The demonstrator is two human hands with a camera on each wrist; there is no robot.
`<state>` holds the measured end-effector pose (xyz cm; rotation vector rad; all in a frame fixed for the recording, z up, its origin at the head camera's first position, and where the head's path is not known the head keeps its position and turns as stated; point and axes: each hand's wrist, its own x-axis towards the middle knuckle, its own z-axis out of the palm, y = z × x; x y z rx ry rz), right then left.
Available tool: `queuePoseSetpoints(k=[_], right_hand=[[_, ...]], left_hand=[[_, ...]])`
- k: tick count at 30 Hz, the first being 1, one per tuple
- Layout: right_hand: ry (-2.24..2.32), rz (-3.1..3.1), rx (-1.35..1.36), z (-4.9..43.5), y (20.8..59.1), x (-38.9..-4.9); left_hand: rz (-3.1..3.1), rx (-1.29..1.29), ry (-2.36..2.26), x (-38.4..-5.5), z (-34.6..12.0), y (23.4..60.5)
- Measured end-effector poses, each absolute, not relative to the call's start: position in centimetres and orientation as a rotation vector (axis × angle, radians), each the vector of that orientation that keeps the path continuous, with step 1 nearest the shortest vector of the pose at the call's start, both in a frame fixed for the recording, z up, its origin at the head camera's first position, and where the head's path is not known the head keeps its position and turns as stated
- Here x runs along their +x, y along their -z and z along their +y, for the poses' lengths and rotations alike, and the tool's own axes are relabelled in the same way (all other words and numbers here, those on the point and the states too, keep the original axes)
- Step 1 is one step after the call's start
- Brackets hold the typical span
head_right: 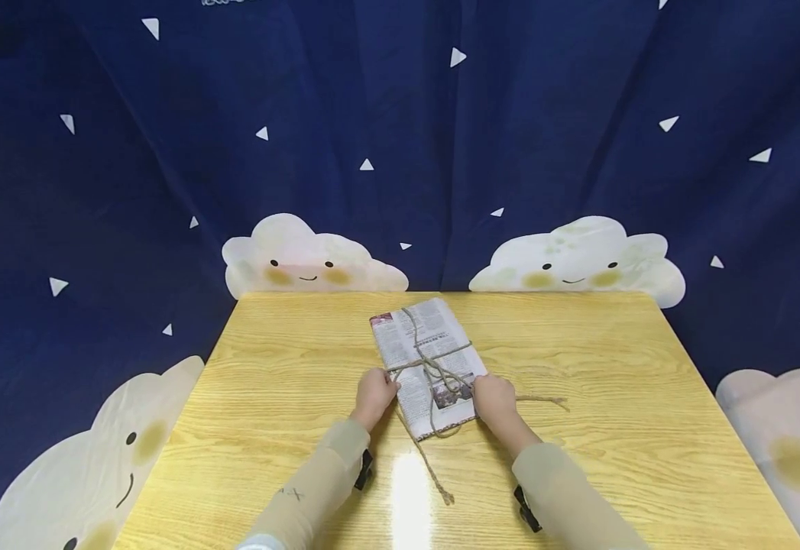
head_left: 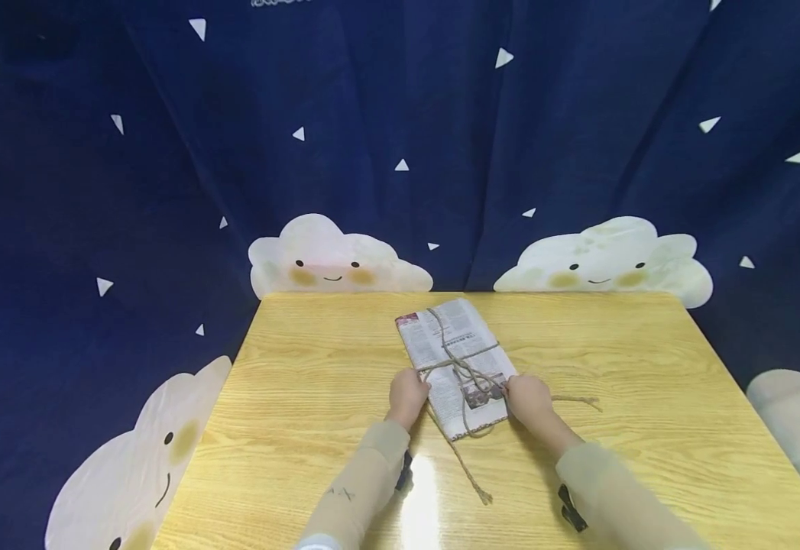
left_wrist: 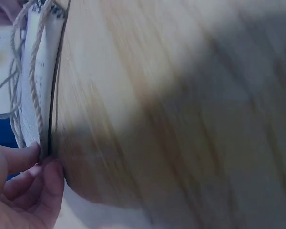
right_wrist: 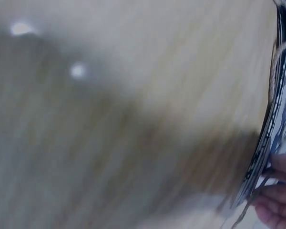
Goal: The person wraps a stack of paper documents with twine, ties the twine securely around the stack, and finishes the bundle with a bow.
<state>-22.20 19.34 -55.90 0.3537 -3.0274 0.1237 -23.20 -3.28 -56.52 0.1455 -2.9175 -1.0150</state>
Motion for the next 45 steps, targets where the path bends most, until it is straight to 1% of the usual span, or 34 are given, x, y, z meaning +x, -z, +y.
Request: queuePoseSetpoints(k=[5, 9, 17, 25, 30, 33, 35, 37, 40, 42, 45], right_hand=[[-0.057, -3.034, 0.327, 17.7, 55.7, -20.6], [-0.038, -3.039, 0.326, 16.8, 55.5, -19.7], [-0.024, -3.052, 0.366, 15.3, 55.2, -18.5], [-0.078, -3.116, 0.337, 15.2, 55.2, -18.3], [-0.35, -3.191, 0.23, 17.1, 54.4, -19.5], [-0.59, -3.201, 0.176, 18.6, 54.1, -20.6], [-0.757, -3.181, 0.213, 19.6, 54.0, -21.3], [-0.919, -3.137, 0.268, 20.5, 54.1, -21.8], [-1.092, -3.046, 0.345, 21.3, 54.3, -22.4], [-1.151, -3.008, 0.35, 21.6, 54.4, -22.6], [-1.213, -2.968, 0.355, 21.8, 54.5, -22.8]], left_hand=[[-2.912, 0.115, 0.995, -24.0, -4.0, 56.7], [-2.909, 0.113, 1.111, -24.2, -4.7, 56.5], [-2.92, 0.059, 1.094, -24.7, -5.8, 56.0], [-2.946, 0.012, 1.03, -24.9, -6.1, 56.0], [-2.99, -0.028, 1.105, -25.5, -6.6, 55.9], [-2.985, -0.09, 1.163, -26.3, -7.3, 57.1], [-2.899, -0.217, 1.222, -28.2, -8.2, 61.2], [-2.831, -0.318, 1.26, -29.4, -8.8, 64.4], [-2.824, -0.313, 1.4, -30.1, -8.9, 65.8], [-2.87, -0.229, 1.445, -28.3, -8.3, 62.3], [-2.842, -0.182, 1.443, -26.4, -7.7, 58.6]])
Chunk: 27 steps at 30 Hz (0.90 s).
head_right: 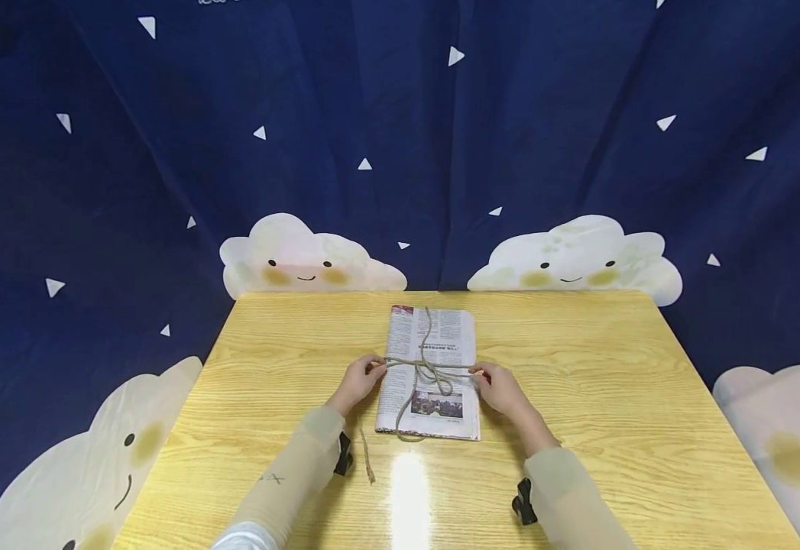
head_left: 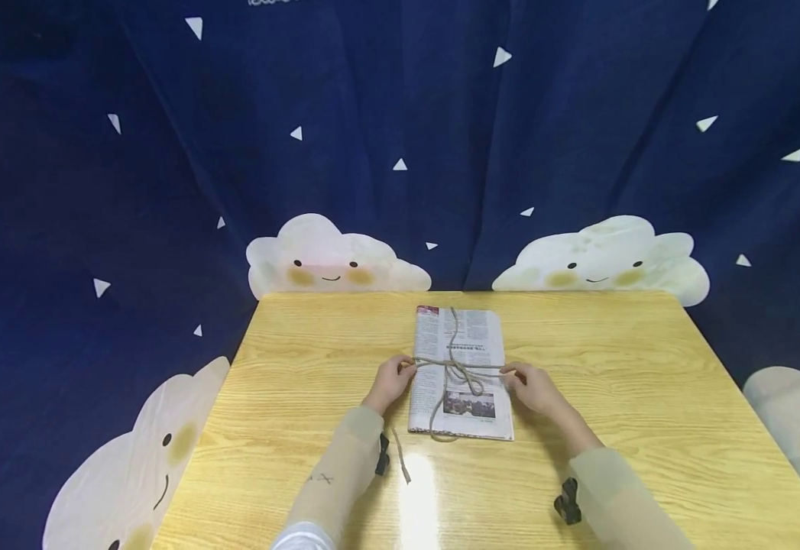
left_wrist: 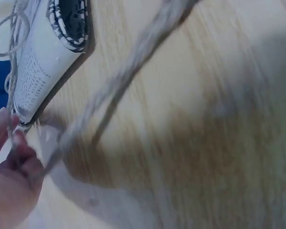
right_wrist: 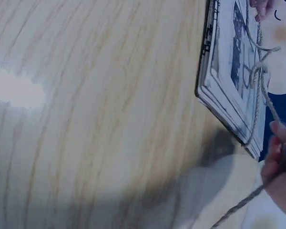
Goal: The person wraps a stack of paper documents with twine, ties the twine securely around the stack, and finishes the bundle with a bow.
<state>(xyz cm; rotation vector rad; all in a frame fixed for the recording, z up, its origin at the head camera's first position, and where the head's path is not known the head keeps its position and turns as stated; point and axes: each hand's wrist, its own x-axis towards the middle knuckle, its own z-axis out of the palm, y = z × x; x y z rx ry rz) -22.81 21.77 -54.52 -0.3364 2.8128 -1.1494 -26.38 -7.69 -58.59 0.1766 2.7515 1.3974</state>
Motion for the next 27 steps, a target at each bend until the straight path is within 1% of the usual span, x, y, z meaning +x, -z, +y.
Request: queuePoseSetpoints(k=[3, 12, 16, 22, 27], right_hand=[[1.187, 2.846, -0.311, 22.1, 54.6, -23.0], [1.147, 2.97, -0.207, 24.8, 54.1, -23.8], [1.155, 2.937, -0.193, 25.8, 54.0, -23.8], [1.109, 2.937, -0.173, 26.7, 55.0, -23.6], [1.081, 2.911, -0.172, 26.9, 55.6, -23.2]], left_hand=[[2.837, 0.226, -1.414, -25.5, -7.7, 57.0], [2.836, 0.183, -1.37, -26.1, -9.7, 56.2], [2.833, 0.226, -1.338, -26.3, -11.1, 56.1], [2.881, 0.294, -1.277, -26.3, -13.2, 56.4], [2.937, 0.26, -1.209, -26.1, -14.5, 56.9]])
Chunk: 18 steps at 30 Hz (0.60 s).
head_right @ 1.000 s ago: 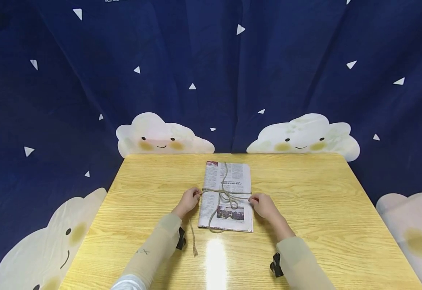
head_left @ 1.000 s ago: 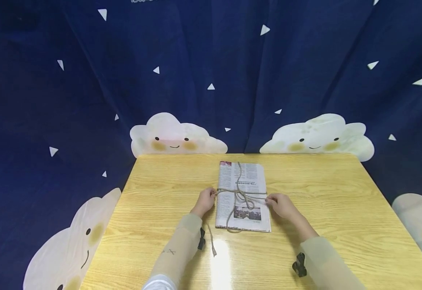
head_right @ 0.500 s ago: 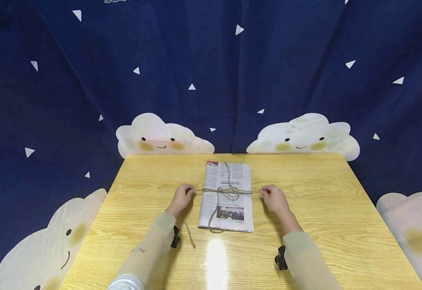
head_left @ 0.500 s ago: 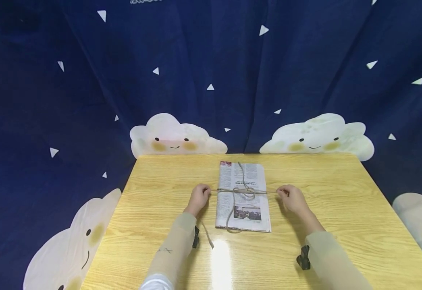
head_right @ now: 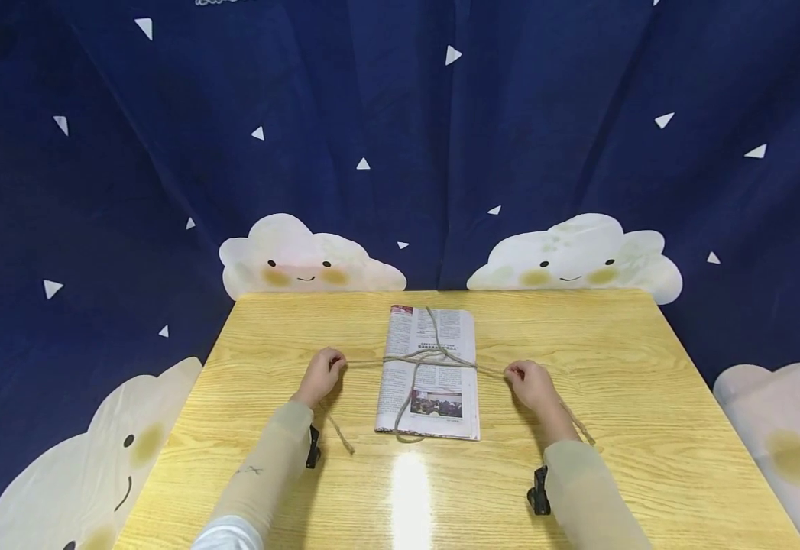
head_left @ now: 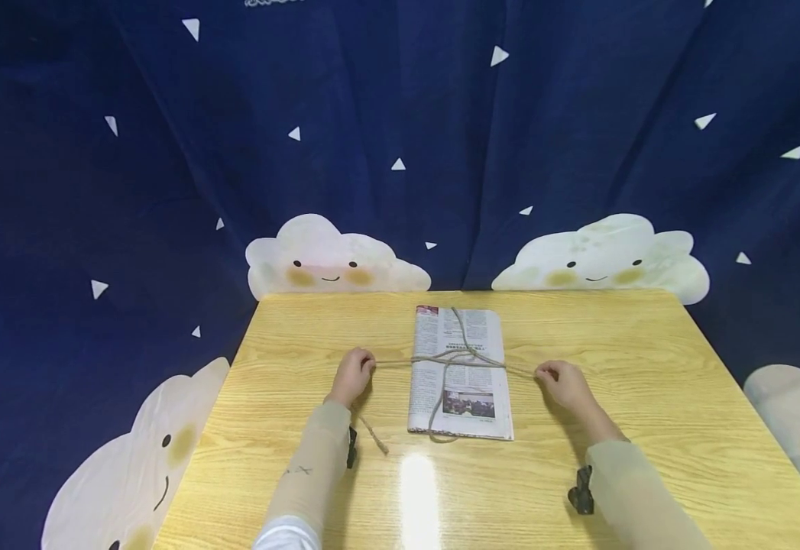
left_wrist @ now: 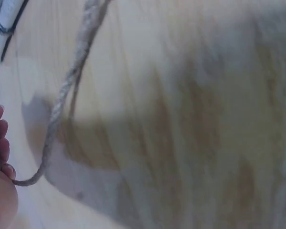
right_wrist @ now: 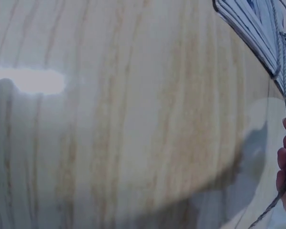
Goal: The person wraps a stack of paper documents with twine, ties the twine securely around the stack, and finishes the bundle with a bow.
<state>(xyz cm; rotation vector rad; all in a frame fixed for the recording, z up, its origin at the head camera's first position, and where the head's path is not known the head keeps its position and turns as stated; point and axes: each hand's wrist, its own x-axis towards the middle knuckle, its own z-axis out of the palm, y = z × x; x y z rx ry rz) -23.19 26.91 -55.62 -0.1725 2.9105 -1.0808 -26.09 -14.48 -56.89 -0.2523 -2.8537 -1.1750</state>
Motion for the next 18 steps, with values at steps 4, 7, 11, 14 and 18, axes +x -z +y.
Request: queuePoseSetpoints(k=[4, 7, 11, 14, 18], right_hand=[[1.064, 2.882, -0.138, 27.0, 56.1, -23.1], [1.038, 2.871, -0.128, 27.1, 56.5, -23.1], [1.028, 2.875, -0.11, 27.3, 57.0, -23.0], [1.021, 2.895, -0.097, 27.4, 57.3, -23.0], [1.003, 2.916, -0.092, 27.4, 57.4, -22.9]], left_hand=[[-2.857, -0.184, 1.061, -26.0, -15.2, 57.3], [-2.854, -0.116, 1.017, -25.7, -15.6, 57.4], [-2.864, -0.024, 1.019, -25.3, -15.9, 57.4], [-2.882, 0.034, 1.023, -25.0, -15.9, 57.6], [-2.879, 0.041, 1.004, -25.1, -15.8, 57.7]])
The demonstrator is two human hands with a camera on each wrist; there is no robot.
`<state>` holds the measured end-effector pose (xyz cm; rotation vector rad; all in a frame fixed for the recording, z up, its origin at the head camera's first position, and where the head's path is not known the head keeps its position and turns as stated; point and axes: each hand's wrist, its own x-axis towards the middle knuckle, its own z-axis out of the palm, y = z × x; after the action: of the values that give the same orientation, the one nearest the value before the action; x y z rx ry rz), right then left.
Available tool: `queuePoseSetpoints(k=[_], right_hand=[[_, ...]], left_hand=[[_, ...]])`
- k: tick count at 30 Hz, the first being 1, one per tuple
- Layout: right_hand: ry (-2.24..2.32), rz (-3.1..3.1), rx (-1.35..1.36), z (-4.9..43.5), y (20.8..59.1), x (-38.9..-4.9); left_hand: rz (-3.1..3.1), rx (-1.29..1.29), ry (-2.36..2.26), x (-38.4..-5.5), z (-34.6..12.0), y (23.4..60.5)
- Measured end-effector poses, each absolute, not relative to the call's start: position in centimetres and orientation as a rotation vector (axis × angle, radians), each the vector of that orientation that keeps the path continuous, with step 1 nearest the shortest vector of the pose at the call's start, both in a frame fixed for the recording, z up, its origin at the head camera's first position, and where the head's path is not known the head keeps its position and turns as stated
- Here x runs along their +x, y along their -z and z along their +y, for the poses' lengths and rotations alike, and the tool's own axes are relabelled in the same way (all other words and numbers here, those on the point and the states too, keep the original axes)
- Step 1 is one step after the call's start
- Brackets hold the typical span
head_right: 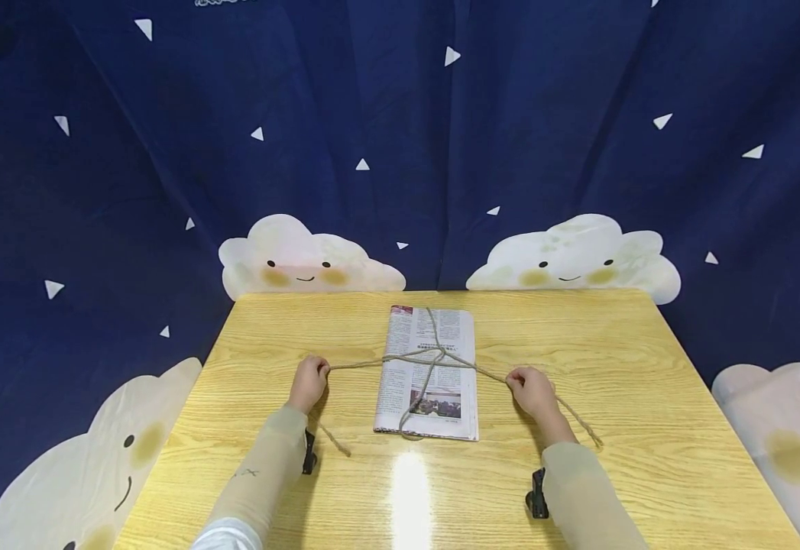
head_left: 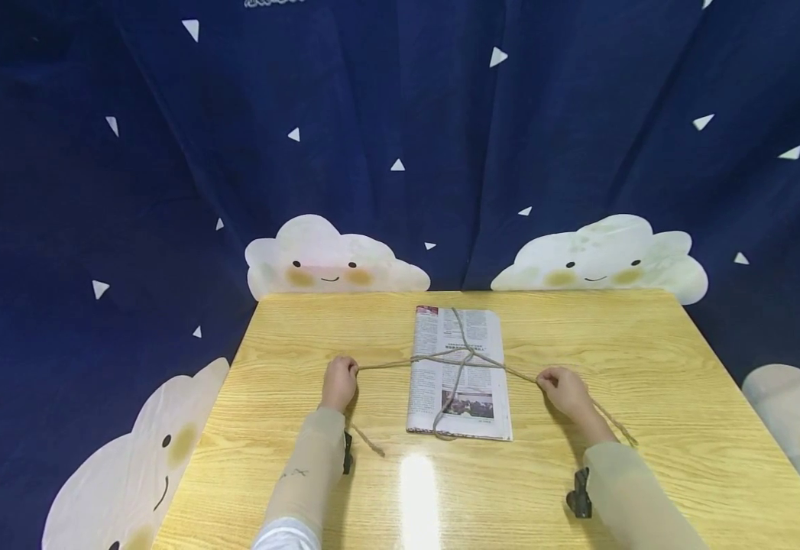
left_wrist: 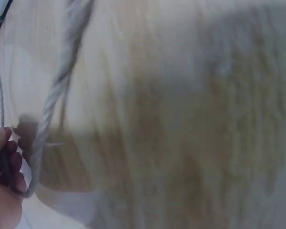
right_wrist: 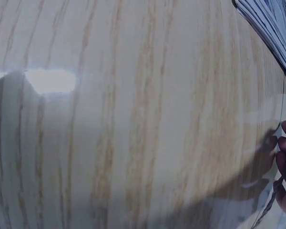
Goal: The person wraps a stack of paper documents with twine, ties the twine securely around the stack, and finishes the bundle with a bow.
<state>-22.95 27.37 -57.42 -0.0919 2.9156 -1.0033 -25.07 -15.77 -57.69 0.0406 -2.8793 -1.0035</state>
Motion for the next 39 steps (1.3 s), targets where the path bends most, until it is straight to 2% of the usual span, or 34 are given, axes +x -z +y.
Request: queuePoseSetpoints(k=[9, 17, 24, 34, 39], right_hand=[[0.943, 2.907, -0.126, 26.6, 56.9, -23.5], [0.942, 3.007, -0.31, 23.4, 56.9, -24.7], [0.885, 3.038, -0.295, 21.2, 57.2, -24.9], [0.853, 3.031, -0.367, 21.1, 57.7, -24.7], [0.958, 2.998, -0.302, 21.7, 57.7, -25.2]], left_hand=[[-2.962, -0.019, 0.893, -26.0, -13.6, 56.8], [-2.996, -0.258, 1.03, -26.4, -9.0, 56.1], [-3.002, -0.258, 0.978, -26.2, -6.1, 56.3], [-2.992, -0.264, 1.079, -25.8, -5.8, 56.4], [-2.85, -0.463, 1.106, -26.0, -6.8, 56.9]])
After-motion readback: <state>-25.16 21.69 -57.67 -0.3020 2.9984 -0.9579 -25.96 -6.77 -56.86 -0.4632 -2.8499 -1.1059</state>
